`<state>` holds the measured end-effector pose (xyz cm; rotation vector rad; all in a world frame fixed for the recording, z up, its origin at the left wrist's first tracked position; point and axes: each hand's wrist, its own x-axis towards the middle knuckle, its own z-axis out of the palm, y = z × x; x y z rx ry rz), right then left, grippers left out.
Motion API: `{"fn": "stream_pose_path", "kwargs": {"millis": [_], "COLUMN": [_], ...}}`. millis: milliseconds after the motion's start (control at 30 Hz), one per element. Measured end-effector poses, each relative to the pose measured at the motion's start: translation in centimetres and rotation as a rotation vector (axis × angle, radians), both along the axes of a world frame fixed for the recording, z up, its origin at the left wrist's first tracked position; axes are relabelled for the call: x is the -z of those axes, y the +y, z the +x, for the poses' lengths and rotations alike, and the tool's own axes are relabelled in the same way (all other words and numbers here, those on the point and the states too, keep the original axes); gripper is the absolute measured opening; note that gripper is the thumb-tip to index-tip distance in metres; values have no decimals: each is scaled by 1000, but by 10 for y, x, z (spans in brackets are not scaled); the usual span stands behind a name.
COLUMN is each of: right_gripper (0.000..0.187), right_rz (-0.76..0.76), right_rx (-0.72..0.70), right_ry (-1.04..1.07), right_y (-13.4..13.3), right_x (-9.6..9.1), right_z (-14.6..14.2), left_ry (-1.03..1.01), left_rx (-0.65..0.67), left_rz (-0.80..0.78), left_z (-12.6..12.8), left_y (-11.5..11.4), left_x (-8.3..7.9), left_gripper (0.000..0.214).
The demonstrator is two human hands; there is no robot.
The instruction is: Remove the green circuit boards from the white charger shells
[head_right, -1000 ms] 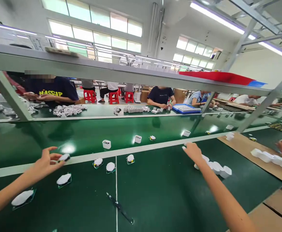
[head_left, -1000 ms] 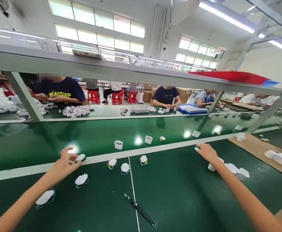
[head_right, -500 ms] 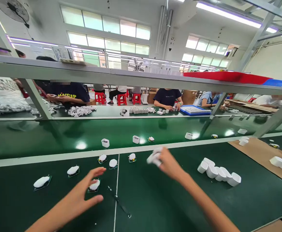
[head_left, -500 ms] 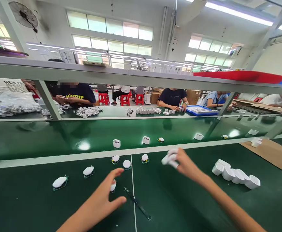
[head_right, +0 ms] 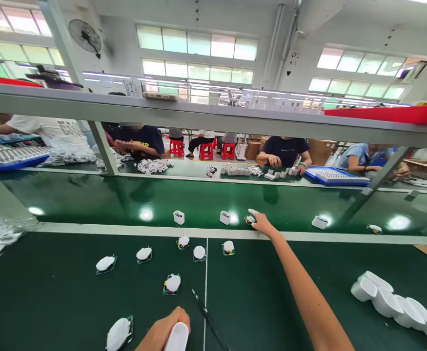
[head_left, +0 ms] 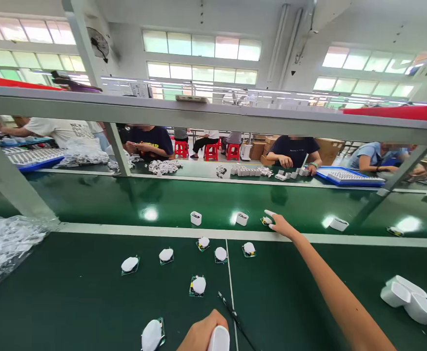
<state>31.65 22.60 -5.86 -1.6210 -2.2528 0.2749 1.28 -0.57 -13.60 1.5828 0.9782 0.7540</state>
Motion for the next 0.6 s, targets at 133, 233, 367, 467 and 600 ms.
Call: {"fn": "stream_pose_path", "kwargs": {"millis": [133,233,367,467,600], "right_gripper": [27,23,9,7,12], "right_rz": [-33,-5,29,38,28], "right_rx": [55,58,-38,-145,-211], "right_ry": [-119,-184,-246,-280,-321], "right_y": [13,-8,-83,-151,-197], "right_x": [9,8,13,28,45], "right_z": [-5,-13,-24,-36,-42], "left_ry": [-56,-94,-186,-223,-186], "left_rx": [-17,-62,-155,-194,-191], "left_rz": [109,276,508,604,715], "left_z": [7,8,4,-1,-8], "left_y": [-2,-7,-13,-14,-13], "left_x": [8,3,-13,-22,-29], "left_gripper": [43,53,42,41,46]}}
